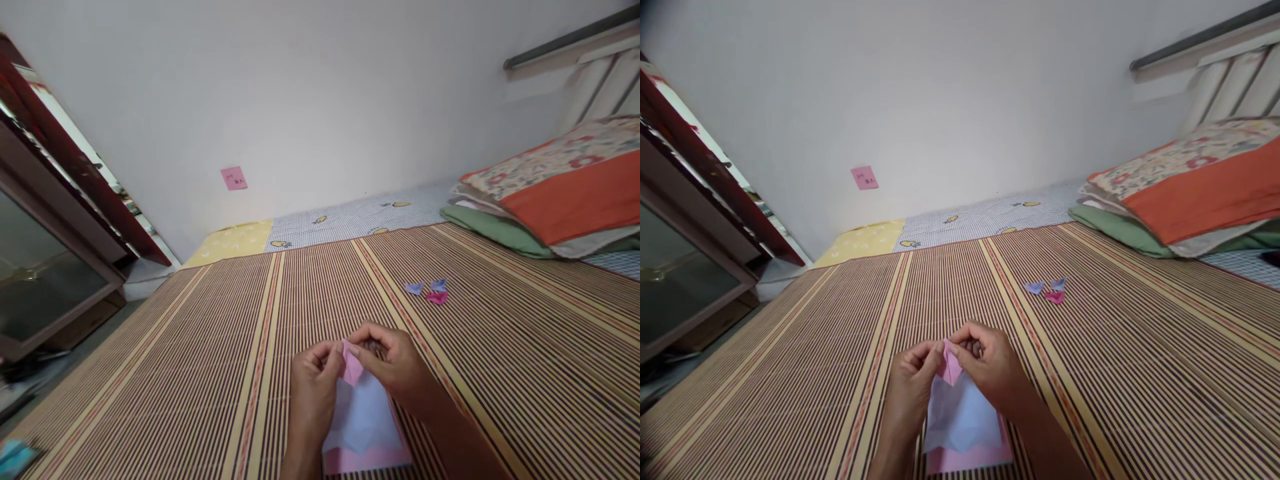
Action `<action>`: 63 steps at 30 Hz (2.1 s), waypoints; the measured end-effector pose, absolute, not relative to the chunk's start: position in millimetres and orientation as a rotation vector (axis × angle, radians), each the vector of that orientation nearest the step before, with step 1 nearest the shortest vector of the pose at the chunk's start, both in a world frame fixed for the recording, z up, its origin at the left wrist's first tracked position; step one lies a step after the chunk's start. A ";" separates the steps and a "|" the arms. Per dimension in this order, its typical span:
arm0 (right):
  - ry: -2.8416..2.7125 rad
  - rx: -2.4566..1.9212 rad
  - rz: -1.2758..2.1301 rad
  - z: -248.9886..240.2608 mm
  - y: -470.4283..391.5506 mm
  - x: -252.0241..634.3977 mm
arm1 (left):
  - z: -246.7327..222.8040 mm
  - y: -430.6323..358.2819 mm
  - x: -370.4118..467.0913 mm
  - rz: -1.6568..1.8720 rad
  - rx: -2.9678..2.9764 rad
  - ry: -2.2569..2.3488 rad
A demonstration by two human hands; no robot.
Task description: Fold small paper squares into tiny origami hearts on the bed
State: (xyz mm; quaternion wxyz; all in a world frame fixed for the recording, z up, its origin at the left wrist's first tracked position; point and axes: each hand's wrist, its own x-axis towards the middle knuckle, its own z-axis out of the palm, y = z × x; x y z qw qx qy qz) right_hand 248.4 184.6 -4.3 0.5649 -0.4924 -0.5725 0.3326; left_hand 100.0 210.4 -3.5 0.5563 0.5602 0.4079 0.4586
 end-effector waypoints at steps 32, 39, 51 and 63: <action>-1.261 -1.154 0.953 -16.7 192.7 247.3 | -9.9 216.1 93.4 1.111 1.146 0.928; -1.415 -1.122 0.755 -10.5 187.7 252.6 | -18.0 223.9 91.3 1.143 0.866 0.871; -1.931 -1.094 0.097 -10.7 183.5 229.6 | -15.6 227.6 89.1 1.120 0.769 0.808; -1.814 -1.168 0.276 -8.2 181.9 236.9 | -16.8 225.7 87.7 1.033 0.964 0.825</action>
